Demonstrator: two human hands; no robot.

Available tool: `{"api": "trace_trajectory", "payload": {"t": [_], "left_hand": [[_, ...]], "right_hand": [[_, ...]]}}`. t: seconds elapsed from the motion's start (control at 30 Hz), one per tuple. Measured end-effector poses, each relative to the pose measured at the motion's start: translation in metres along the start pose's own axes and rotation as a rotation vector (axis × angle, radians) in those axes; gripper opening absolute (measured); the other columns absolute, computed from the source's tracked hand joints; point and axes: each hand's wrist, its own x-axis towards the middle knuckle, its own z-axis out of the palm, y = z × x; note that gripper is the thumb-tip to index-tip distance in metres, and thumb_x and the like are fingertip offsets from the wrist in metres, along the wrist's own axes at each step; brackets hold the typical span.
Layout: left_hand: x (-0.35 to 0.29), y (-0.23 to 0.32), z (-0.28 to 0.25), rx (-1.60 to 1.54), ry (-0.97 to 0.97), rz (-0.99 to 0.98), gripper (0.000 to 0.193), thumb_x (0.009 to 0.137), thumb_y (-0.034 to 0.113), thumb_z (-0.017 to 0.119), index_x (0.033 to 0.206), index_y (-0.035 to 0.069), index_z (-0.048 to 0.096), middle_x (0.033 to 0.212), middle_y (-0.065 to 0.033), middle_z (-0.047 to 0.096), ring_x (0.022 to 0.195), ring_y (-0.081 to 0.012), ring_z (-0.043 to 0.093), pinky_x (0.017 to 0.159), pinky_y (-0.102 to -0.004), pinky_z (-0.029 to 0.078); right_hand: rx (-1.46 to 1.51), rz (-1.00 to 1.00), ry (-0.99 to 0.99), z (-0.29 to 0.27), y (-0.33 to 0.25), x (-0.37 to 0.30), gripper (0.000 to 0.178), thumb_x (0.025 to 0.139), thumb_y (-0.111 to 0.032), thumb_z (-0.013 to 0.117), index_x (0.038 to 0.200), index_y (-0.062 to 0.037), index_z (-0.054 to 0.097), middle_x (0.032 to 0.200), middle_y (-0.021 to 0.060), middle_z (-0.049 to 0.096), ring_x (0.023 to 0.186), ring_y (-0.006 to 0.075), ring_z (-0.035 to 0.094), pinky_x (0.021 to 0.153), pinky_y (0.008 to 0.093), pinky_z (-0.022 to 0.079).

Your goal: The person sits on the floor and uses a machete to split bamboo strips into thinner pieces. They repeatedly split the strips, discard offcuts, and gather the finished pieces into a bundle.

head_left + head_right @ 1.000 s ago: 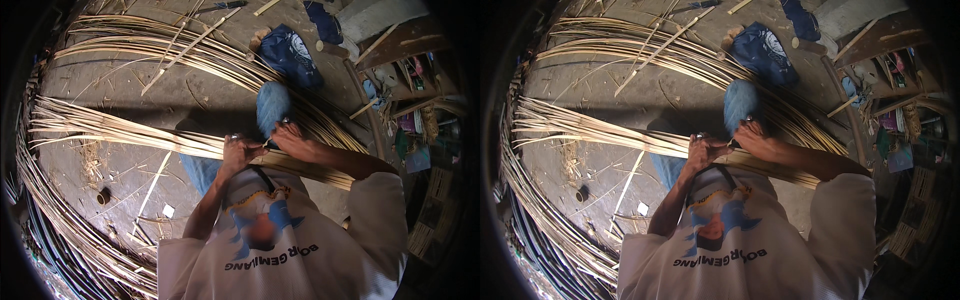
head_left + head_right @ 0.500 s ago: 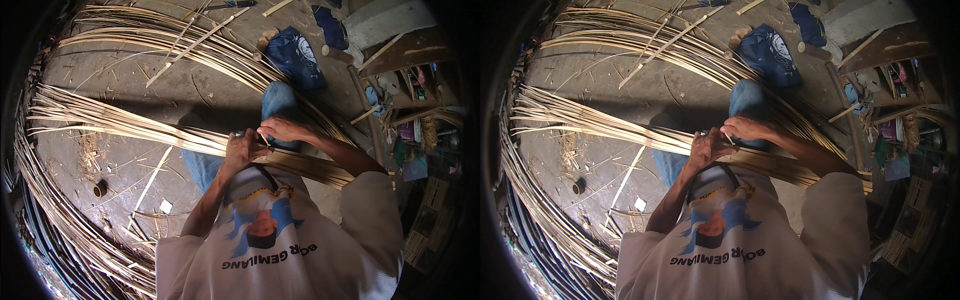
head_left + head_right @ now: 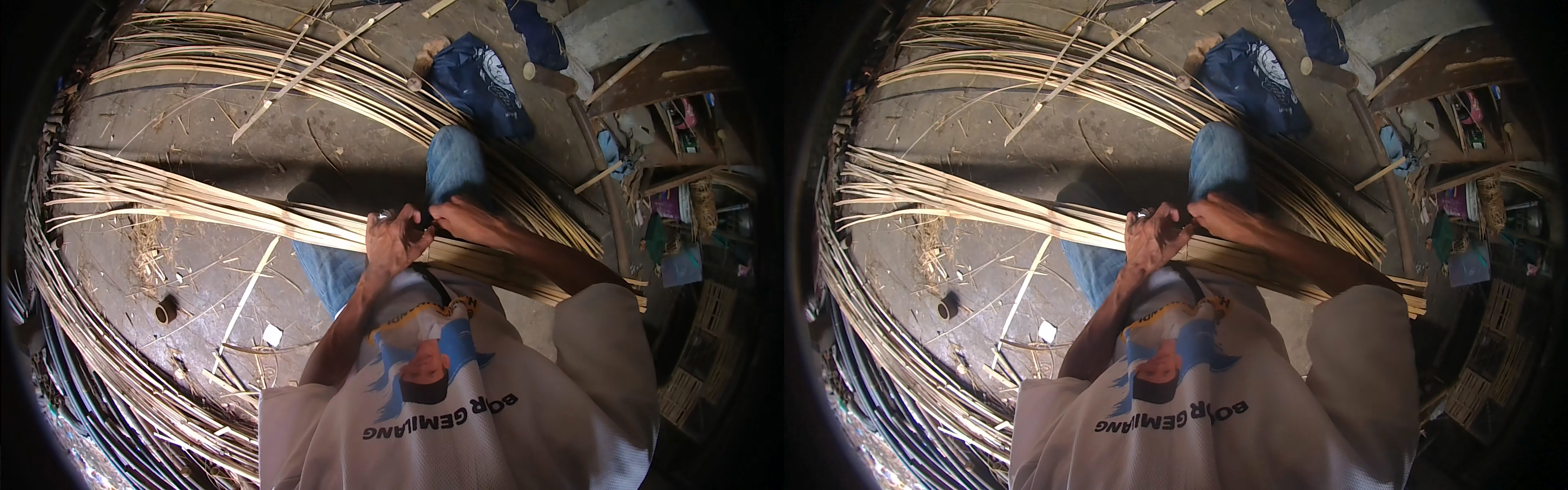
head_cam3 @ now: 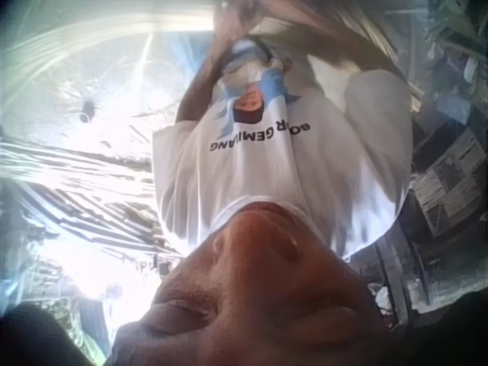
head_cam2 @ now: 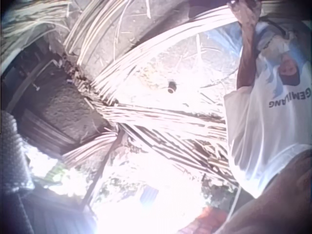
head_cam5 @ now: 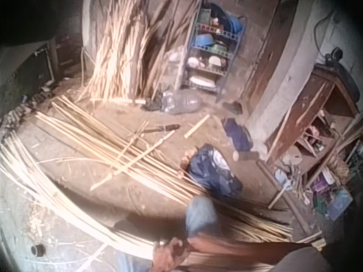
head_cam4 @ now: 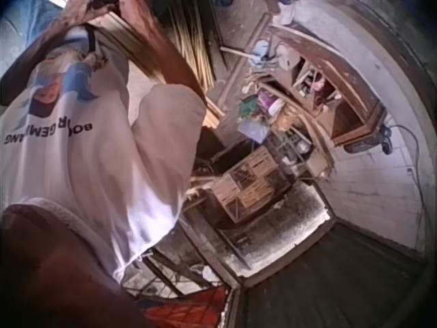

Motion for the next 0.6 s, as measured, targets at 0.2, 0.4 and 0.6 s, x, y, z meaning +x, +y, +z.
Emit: {"api": "trace_trajectory", "payload": {"t": [0.2,0.4,0.6], "left_hand": [[0.004,0.004,-0.009,-0.032,-0.056,0.078,0.024,0.088,0.041,0.07,0.104,0.023,0.07,0.086,-0.004,0.073,0.084,-0.0253,0.067,0.085,-0.0394,0.04],[0.011,-0.018,-0.012,-0.272,-0.033,0.01,0.03,0.1,0.036,0.056,0.111,0.014,0.073,0.104,-0.0102,0.074,0.102,-0.0272,0.066,0.092,-0.0424,0.04],[0.012,-0.025,-0.022,0.118,0.06,-0.102,0.049,0.101,0.046,0.048,0.096,0.006,0.075,0.092,-0.0185,0.073,0.09,-0.0374,0.067,0.093,-0.0492,0.043]], "right_hand": [[-0.467,-0.437,0.437,0.031,0.009,-0.061,0.017,0.089,-0.012,0.06,0.102,-0.0013,0.055,0.094,0.0199,0.065,0.091,0.0369,0.064,0.079,0.044,0.052],[0.112,-0.309,0.168,0.028,-0.037,-0.043,0.017,0.094,-0.016,0.061,0.093,-0.0019,0.051,0.089,0.0207,0.065,0.08,0.0392,0.067,0.068,0.044,0.052],[0.373,-0.203,0.031,0.004,-0.024,-0.051,0.021,0.096,-0.022,0.061,0.104,-0.0028,0.06,0.086,0.0202,0.068,0.082,0.0404,0.067,0.075,0.0466,0.052]]}}
